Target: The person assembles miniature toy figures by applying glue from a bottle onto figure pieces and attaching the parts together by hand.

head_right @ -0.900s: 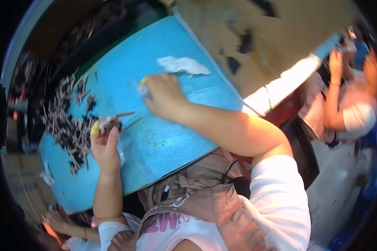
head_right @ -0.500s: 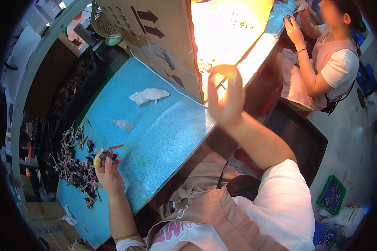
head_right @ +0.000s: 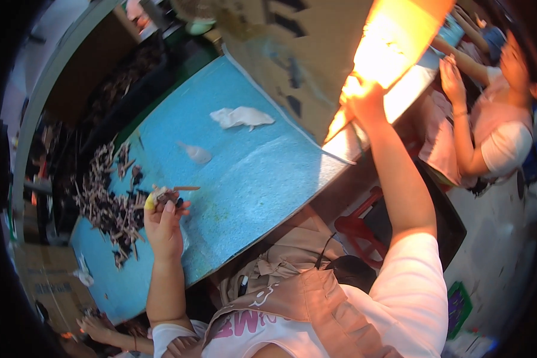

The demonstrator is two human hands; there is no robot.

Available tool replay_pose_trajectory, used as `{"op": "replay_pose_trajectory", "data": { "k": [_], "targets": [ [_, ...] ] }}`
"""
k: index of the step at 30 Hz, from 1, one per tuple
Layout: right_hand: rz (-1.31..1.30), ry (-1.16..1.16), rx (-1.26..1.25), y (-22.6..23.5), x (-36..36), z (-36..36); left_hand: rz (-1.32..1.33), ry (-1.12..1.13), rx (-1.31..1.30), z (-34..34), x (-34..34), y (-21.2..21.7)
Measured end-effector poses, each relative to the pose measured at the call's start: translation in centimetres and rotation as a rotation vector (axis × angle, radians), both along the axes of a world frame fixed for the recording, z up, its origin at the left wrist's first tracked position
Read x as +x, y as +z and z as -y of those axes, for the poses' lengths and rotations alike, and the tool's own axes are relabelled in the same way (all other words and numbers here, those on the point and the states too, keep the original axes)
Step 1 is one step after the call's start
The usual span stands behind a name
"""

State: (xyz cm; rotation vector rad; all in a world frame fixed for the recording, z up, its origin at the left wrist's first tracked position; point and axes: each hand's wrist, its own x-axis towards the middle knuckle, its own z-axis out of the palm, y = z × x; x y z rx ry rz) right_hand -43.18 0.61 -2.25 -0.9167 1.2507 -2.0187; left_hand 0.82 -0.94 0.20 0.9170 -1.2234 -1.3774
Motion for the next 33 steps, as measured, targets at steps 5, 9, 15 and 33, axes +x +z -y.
{"op": "replay_pose_trajectory", "data": {
  "k": [5, 9, 15, 33],
  "targets": [
    [-0.41, -0.55, -0.289, 2.2, 6.1, -6.6, -0.19, -0.169, 0.065, -0.7, -0.9, 0.8],
    [-0.393, 0.109, -0.305, 4.4, 14.9, -8.7, -0.258, -0.282, 0.141, -0.8, -1.4, 1.2],
    [-0.318, 0.662, 0.088, 7.8, 22.8, -2.6, -0.145, -0.259, 0.073, -1.2, -0.6, 1.3],
    [-1.042, 0.572, -0.214, 5.4, 24.1, 3.5, 0.369, -0.106, -0.22, 0.2, -0.1, 1.3]
  ]
}}
